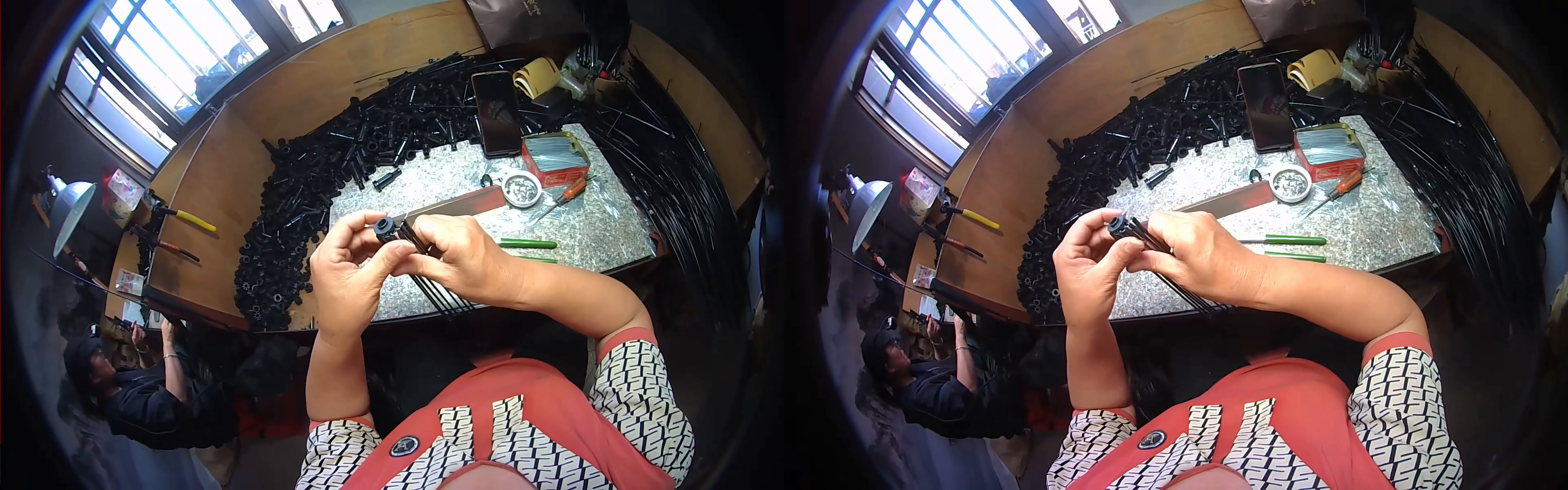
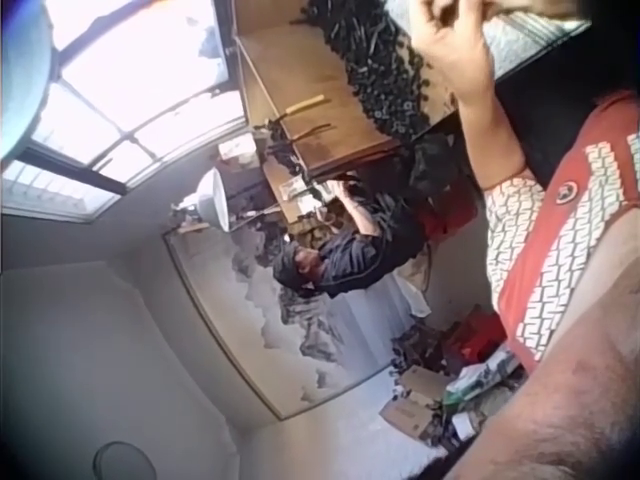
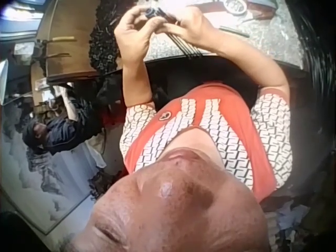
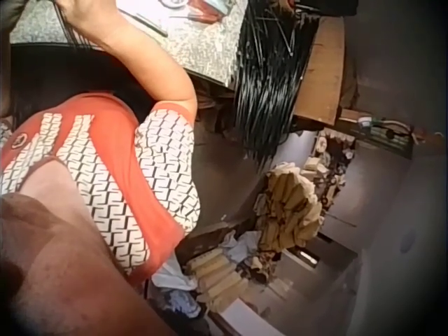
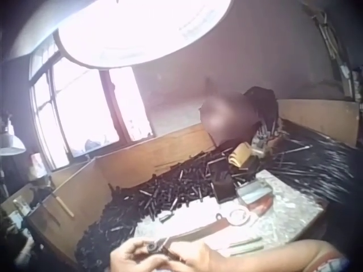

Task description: Assembling and cutting black industrial components at a workbench.

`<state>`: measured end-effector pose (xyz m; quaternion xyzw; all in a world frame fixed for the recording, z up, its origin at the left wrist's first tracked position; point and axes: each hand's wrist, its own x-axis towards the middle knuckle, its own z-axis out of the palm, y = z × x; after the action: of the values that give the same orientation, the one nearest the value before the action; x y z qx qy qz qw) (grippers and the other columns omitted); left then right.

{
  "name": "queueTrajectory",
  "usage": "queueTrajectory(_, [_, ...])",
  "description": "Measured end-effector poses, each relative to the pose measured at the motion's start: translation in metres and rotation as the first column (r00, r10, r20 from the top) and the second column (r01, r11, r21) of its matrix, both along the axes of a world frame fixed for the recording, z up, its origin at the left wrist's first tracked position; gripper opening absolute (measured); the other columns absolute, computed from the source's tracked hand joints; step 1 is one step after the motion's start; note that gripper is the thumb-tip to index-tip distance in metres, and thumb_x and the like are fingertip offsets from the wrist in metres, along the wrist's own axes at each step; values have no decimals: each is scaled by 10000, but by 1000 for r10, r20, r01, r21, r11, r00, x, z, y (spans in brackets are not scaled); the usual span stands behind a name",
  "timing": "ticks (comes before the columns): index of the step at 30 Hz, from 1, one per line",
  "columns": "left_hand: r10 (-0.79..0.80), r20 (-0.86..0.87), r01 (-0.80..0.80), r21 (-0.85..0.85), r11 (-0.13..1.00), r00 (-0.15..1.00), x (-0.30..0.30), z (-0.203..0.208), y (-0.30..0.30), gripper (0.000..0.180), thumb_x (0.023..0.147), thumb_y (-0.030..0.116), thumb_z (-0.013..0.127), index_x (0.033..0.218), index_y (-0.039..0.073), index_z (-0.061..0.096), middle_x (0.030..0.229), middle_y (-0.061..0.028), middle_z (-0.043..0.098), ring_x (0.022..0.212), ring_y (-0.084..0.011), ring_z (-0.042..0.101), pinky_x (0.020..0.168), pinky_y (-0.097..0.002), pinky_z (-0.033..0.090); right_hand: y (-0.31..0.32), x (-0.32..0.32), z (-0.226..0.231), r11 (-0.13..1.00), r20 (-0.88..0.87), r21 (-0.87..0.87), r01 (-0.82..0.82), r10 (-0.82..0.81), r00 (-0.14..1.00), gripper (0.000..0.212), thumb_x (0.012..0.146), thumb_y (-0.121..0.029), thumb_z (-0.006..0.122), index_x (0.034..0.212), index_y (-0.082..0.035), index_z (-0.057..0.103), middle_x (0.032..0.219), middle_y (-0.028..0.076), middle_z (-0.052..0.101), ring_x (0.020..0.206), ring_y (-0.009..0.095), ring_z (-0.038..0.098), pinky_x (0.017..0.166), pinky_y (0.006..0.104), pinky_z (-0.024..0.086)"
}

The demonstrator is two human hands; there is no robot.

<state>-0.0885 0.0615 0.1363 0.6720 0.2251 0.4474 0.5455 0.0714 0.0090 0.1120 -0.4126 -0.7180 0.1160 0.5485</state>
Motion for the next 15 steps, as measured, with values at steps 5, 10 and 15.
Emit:
queueTrajectory(5, [113,-75,-97,190,977,991,-7,-1,-2,254,761,-16,725,999,-49,642,837,-72,681,763,-98,638,687,-224,518,1,0,-5,976,-87,-136,-173,162,983,196,851,-122,673,780,-8,531,696,73,588,629,128,564,547,276,446])
queueTrajectory(10, [-45,-96,58,139,989,994,-16,5,-2,225,788,-18,694,1006,-54,646,855,-75,666,782,-100,628,709,-227,507,4,3,-12,867,-263,-377,-327,238,935,139,872,-94,647,841,-7,545,776,30,622,733,65,569,633,237,474])
queueTrajectory(15, [-85,-134,108,171,979,987,-24,-3,-3,244,810,-12,664,1045,-55,614,902,-93,650,819,-121,621,744,-246,498,1,-1,-12,911,-155,-316,-265,226,962,196,825,-119,705,780,-22,540,768,34,617,685,77,555,599,245,460])
